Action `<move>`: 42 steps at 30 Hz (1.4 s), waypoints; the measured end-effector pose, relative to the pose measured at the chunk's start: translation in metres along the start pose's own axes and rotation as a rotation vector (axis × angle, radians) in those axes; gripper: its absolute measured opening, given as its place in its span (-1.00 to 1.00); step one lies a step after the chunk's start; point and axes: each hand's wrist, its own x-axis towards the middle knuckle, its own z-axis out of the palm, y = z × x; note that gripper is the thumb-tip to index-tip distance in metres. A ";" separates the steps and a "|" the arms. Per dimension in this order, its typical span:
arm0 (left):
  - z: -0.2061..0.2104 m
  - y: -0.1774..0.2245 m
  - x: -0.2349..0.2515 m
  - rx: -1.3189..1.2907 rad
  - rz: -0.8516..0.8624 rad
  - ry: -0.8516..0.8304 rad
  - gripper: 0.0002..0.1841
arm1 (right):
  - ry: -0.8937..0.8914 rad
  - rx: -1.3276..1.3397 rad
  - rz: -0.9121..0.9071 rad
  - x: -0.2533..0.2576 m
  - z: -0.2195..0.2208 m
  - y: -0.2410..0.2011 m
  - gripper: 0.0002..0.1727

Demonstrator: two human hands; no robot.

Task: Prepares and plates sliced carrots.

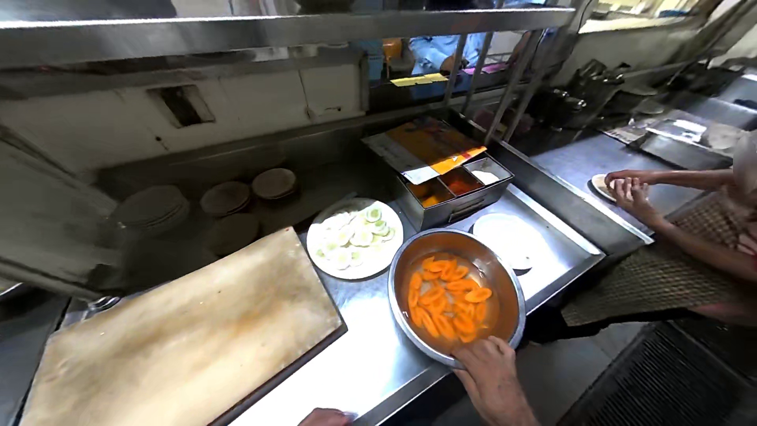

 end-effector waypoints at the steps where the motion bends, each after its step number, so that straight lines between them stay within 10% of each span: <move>1: 0.004 0.002 0.009 -0.028 0.041 -0.031 -0.74 | 0.007 -0.002 -0.001 0.000 0.001 0.000 -0.59; 10: 0.041 0.008 0.112 0.063 0.226 -0.154 -0.72 | -0.169 0.085 0.061 0.005 -0.018 -0.030 -0.74; 15: 0.069 0.011 0.159 0.255 0.183 -0.149 -0.69 | -0.313 0.596 0.034 0.027 -0.061 -0.005 -0.68; 24: 0.160 0.008 0.299 0.689 -0.437 -0.467 -0.32 | -0.061 0.331 0.144 0.071 -0.038 0.263 -0.47; 30: 0.160 -0.006 0.281 0.794 -0.475 -0.453 -0.51 | -0.222 0.324 0.057 0.086 0.002 0.319 -0.49; 42: 0.130 -0.003 0.251 0.363 -0.754 -0.189 -0.60 | -0.175 0.332 -0.008 0.109 -0.020 0.281 -0.58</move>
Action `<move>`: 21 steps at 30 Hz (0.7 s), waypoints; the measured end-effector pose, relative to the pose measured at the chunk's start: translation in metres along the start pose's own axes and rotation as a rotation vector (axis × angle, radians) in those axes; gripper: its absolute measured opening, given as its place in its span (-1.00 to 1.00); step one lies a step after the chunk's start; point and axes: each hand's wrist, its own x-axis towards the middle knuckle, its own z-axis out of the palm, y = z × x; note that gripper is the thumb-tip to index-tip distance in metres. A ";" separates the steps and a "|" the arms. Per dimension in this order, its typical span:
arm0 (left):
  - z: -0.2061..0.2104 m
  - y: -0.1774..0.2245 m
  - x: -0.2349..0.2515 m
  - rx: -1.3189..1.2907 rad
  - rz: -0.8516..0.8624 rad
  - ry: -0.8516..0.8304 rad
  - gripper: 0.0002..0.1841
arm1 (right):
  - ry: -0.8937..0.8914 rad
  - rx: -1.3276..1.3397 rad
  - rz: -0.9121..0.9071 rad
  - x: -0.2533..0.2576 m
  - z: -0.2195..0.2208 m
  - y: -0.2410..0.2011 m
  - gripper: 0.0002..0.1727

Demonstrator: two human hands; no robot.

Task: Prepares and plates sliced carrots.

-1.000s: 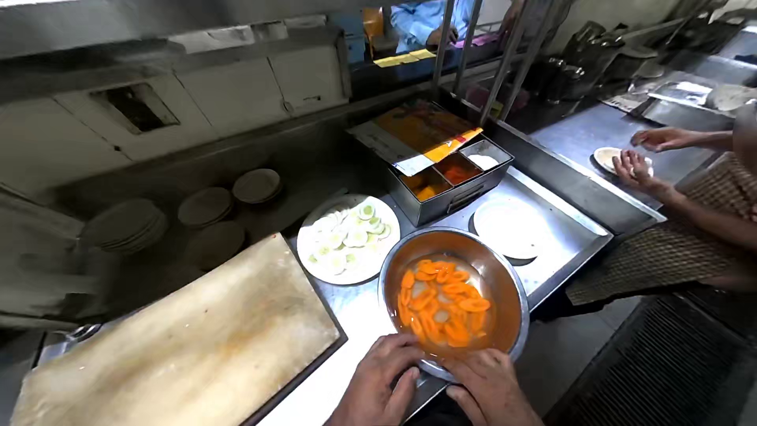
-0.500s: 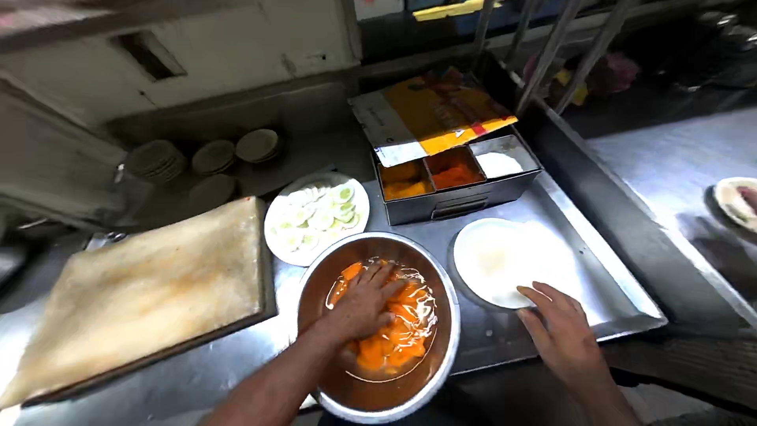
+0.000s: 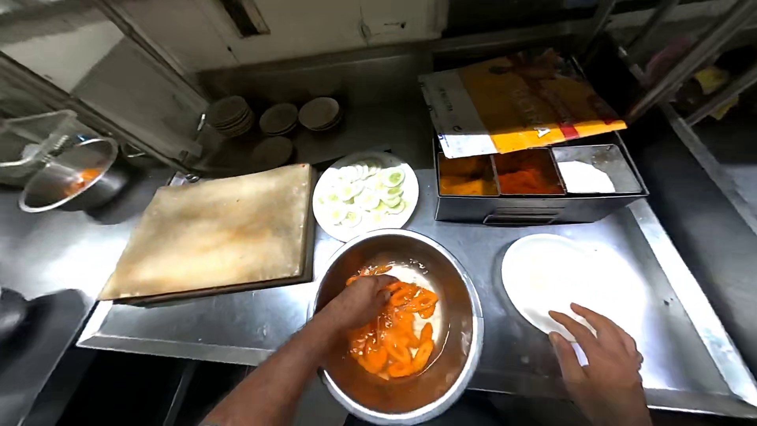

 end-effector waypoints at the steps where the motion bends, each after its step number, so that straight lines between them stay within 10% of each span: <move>1: -0.003 0.000 -0.002 -0.063 -0.013 -0.014 -0.59 | 0.017 0.008 -0.052 0.008 -0.003 -0.019 -0.61; 8: -0.027 0.006 -0.028 -0.071 -0.072 0.122 -0.58 | -0.352 0.112 -0.487 0.060 0.051 -0.129 -0.71; 14: -0.023 0.002 -0.053 0.195 -0.173 0.090 -0.71 | -0.984 -0.209 -0.260 0.084 0.070 -0.176 -0.59; 21: -0.004 0.012 -0.055 0.365 -0.217 -0.208 -0.45 | -1.251 -0.305 -0.058 0.078 0.081 -0.223 -0.18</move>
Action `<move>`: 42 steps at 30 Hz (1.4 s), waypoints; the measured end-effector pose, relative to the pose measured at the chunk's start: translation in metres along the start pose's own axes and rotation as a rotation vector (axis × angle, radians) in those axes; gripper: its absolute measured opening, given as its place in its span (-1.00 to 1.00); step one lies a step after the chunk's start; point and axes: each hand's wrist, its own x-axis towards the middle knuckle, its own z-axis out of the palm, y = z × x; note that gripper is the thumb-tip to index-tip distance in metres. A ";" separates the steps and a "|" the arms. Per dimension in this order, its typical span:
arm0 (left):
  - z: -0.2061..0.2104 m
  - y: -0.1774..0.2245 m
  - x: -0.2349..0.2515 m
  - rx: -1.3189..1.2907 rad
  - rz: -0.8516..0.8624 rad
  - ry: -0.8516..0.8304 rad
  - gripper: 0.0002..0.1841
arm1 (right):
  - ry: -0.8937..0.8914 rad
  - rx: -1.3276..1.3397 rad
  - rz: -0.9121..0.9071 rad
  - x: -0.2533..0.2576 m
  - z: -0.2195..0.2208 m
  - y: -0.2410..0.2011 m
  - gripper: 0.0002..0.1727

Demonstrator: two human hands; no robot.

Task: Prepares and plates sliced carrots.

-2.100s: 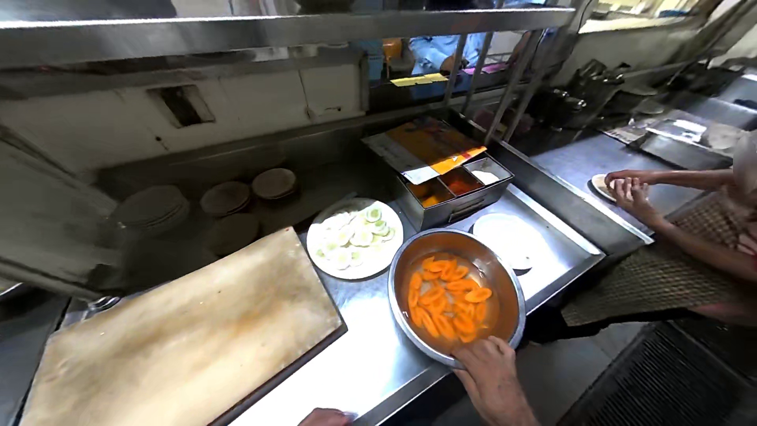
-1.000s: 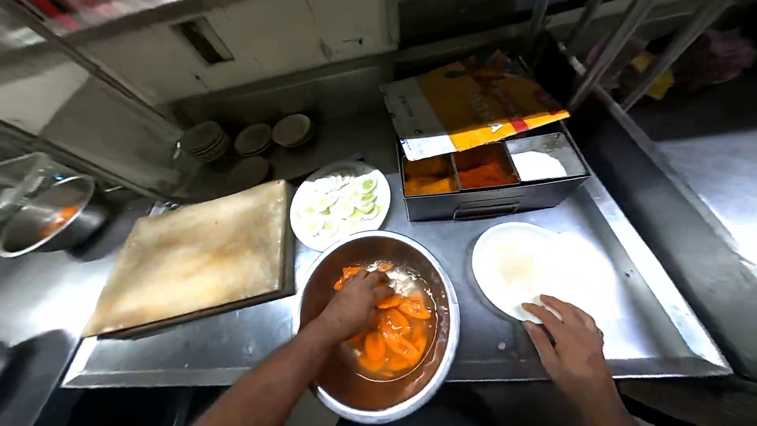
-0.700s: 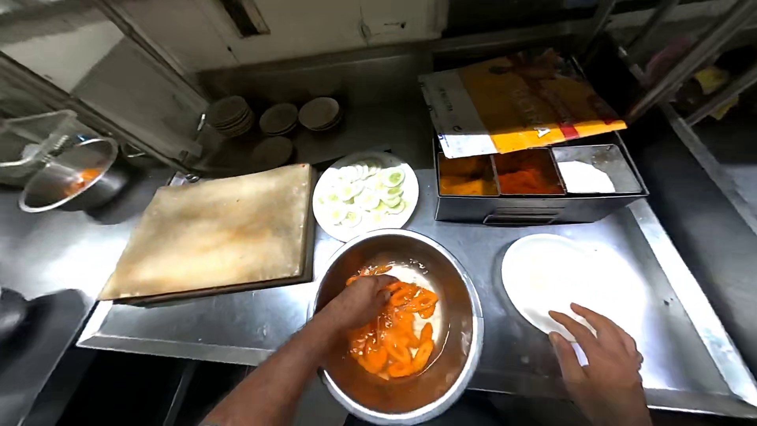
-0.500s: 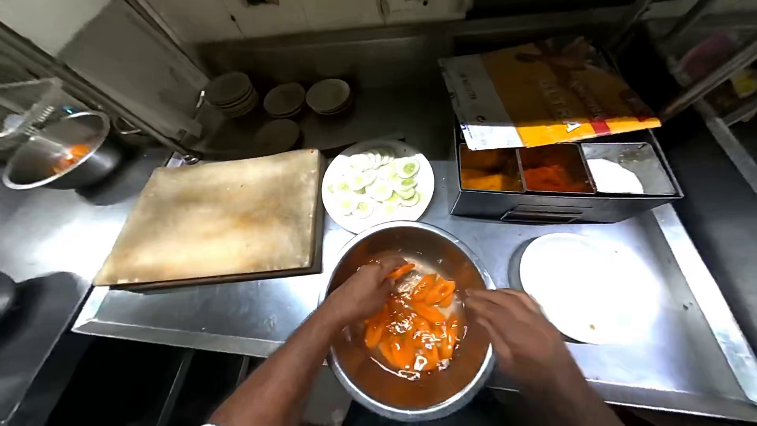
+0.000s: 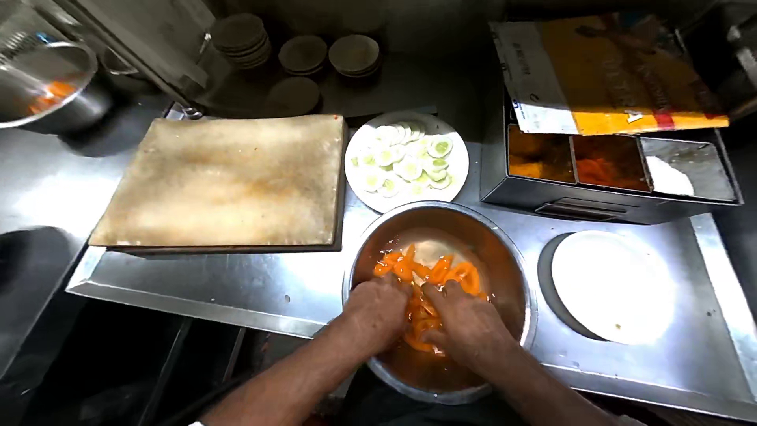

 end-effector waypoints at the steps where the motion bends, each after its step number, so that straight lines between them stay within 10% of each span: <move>1: 0.003 0.003 0.002 -0.001 -0.002 -0.005 -0.38 | -0.013 -0.005 0.009 0.002 0.001 -0.004 -0.19; 16: -0.003 -0.010 0.011 -0.476 0.111 0.129 -0.58 | -0.039 0.144 -0.020 0.002 -0.003 0.014 -0.57; 23: -0.003 -0.023 0.006 -1.147 0.149 0.106 -0.60 | 0.558 0.467 -0.215 -0.010 0.007 0.046 -0.59; 29: 0.005 -0.014 0.009 -1.220 0.232 0.058 -0.74 | 0.519 0.660 -0.268 -0.004 0.011 0.036 -0.74; 42: 0.030 0.005 0.000 -0.893 -0.020 0.473 -0.74 | 0.933 0.196 -0.534 -0.024 0.021 0.094 -0.76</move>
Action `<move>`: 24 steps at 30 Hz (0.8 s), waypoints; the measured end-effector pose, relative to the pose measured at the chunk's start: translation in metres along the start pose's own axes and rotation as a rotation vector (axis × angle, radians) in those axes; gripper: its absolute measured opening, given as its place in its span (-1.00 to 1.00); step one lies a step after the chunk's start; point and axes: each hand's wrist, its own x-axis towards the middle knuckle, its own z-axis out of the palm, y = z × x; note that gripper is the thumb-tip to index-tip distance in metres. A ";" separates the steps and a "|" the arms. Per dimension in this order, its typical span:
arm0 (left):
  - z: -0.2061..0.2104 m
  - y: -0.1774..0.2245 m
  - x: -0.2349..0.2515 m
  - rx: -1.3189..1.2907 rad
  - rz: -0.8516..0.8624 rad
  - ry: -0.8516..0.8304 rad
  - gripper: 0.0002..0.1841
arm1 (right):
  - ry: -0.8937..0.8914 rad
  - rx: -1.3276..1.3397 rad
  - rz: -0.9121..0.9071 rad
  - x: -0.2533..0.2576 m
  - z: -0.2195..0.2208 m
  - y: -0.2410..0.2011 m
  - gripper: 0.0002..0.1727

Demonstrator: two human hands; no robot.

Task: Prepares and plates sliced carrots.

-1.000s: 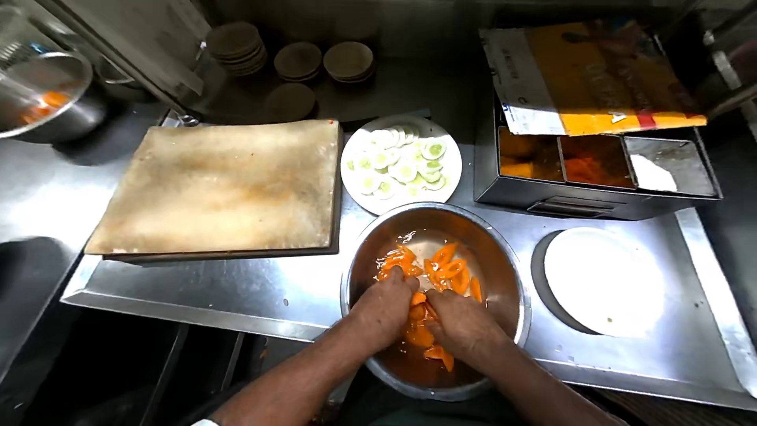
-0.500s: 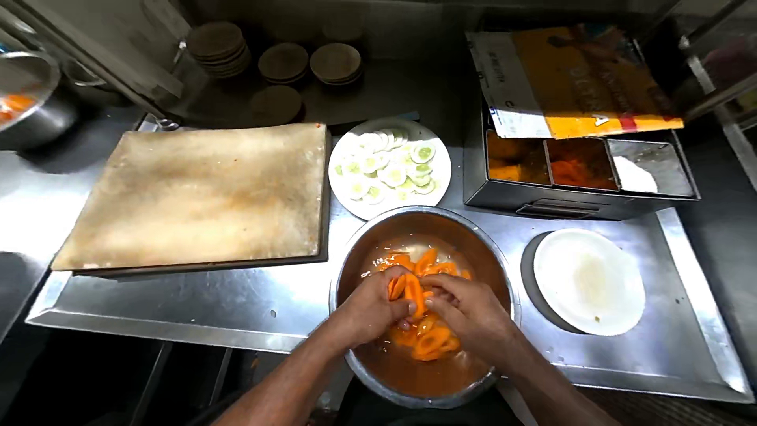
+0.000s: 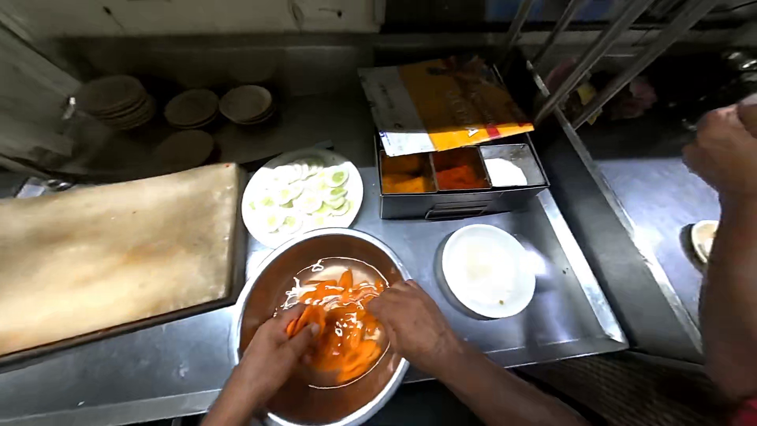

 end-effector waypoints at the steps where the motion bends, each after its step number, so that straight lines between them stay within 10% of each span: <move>1: 0.003 -0.001 -0.002 0.027 -0.003 0.029 -0.75 | 0.065 0.047 -0.014 -0.008 -0.011 0.009 -0.79; 10: 0.051 0.049 -0.029 -0.148 0.017 0.109 -0.75 | 0.339 0.003 0.571 -0.076 -0.123 0.176 -0.87; 24: 0.196 0.169 0.052 -0.319 0.025 -0.392 -0.77 | 0.366 -0.026 0.541 -0.079 -0.110 0.229 -0.78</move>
